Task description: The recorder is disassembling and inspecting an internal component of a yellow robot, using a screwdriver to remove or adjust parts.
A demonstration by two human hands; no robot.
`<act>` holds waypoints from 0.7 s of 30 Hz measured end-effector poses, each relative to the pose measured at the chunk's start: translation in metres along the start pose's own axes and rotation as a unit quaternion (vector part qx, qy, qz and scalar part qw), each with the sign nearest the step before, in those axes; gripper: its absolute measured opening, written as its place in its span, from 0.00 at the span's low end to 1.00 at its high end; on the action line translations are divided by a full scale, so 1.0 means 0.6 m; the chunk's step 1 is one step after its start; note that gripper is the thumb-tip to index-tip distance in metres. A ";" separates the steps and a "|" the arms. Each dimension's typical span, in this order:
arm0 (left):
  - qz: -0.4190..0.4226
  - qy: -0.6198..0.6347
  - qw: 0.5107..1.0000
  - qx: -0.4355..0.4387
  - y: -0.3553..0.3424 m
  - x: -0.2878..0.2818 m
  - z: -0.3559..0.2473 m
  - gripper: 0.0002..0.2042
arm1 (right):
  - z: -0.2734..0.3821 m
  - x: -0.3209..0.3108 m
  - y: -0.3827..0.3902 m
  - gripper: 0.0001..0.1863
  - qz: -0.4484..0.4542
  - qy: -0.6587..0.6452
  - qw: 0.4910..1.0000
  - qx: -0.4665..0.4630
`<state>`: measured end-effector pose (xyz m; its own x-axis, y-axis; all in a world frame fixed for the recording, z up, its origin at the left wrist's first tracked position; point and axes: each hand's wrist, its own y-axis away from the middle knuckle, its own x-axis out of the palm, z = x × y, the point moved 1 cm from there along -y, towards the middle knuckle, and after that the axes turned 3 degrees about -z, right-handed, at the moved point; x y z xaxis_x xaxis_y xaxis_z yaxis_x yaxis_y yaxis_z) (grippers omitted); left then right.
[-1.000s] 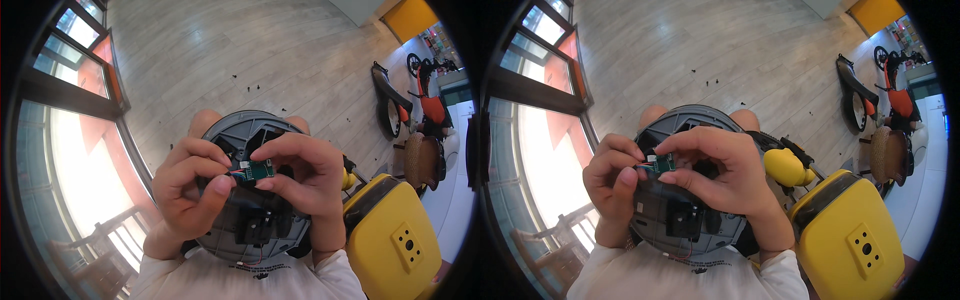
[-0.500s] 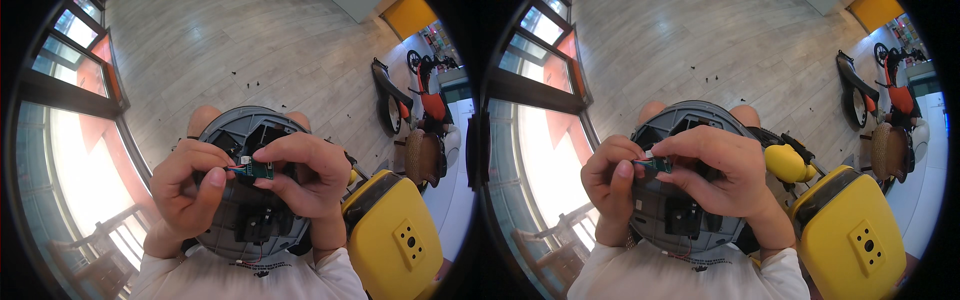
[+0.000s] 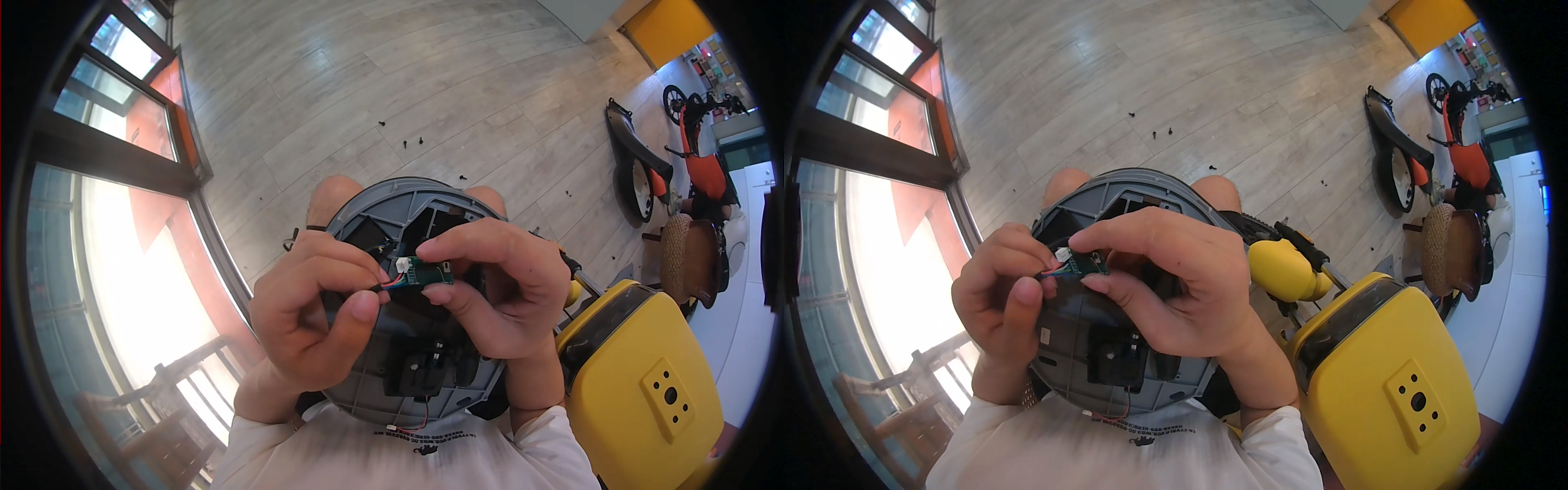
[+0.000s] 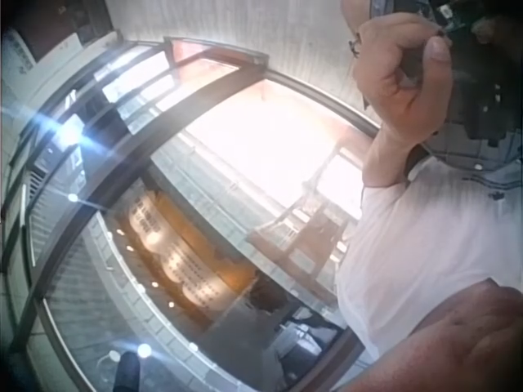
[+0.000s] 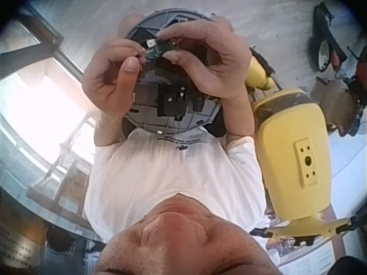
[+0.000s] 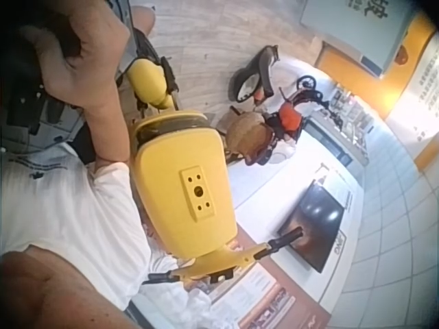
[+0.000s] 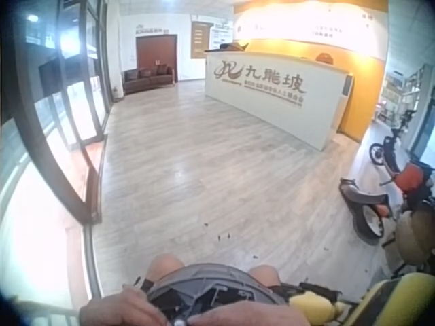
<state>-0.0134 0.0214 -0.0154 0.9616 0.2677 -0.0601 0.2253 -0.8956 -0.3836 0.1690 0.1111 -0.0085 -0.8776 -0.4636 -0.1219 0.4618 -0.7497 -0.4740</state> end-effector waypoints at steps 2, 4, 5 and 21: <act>-0.003 0.000 1.000 0.000 0.000 0.000 0.000 0.02 | 0.001 0.000 0.000 0.15 -0.001 0.002 1.000 0.004; 0.003 -0.017 1.000 0.014 0.000 0.000 0.001 0.02 | 0.001 -0.001 0.000 0.15 -0.002 0.004 1.000 0.007; 0.003 -0.017 1.000 0.014 -0.001 0.000 0.001 0.02 | 0.001 -0.001 0.000 0.15 -0.004 0.006 1.000 0.008; 0.006 -0.061 0.995 0.073 -0.004 0.000 0.011 0.04 | 0.004 0.000 -0.001 0.15 -0.008 -0.001 1.000 0.017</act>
<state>-0.0151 0.0257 -0.0204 0.9360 0.3066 -0.1727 0.1806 -0.8398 -0.5120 0.1690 0.1106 -0.0061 -0.8847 -0.4524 -0.1122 0.4518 -0.7731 -0.4453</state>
